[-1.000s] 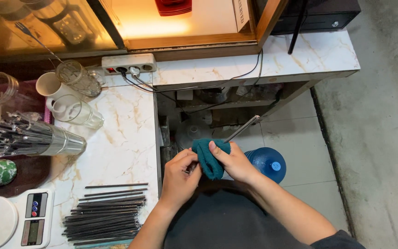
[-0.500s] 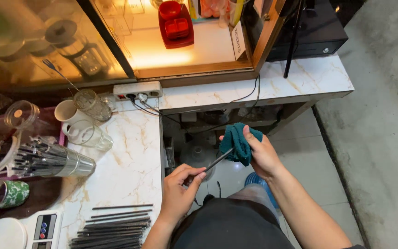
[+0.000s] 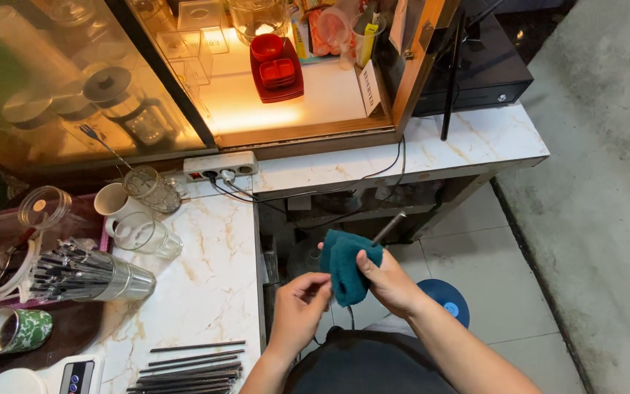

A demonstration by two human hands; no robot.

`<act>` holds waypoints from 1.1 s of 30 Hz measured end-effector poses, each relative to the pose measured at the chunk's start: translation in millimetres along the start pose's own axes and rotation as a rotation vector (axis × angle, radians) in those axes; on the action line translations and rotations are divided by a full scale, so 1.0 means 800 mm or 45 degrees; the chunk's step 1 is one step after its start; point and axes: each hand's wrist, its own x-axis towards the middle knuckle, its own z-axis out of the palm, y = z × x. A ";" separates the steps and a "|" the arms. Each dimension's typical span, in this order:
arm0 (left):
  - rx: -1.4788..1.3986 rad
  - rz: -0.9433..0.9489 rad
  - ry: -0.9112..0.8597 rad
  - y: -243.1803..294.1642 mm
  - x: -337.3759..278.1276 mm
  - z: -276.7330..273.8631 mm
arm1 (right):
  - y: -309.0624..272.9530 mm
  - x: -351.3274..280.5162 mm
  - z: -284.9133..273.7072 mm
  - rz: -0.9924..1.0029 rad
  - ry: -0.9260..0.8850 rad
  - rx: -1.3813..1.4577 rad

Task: Cleaning metal straws individually with a cloth.

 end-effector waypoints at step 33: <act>-0.199 0.375 0.030 0.057 0.047 -0.043 | -0.025 -0.012 -0.036 0.220 -0.607 -0.818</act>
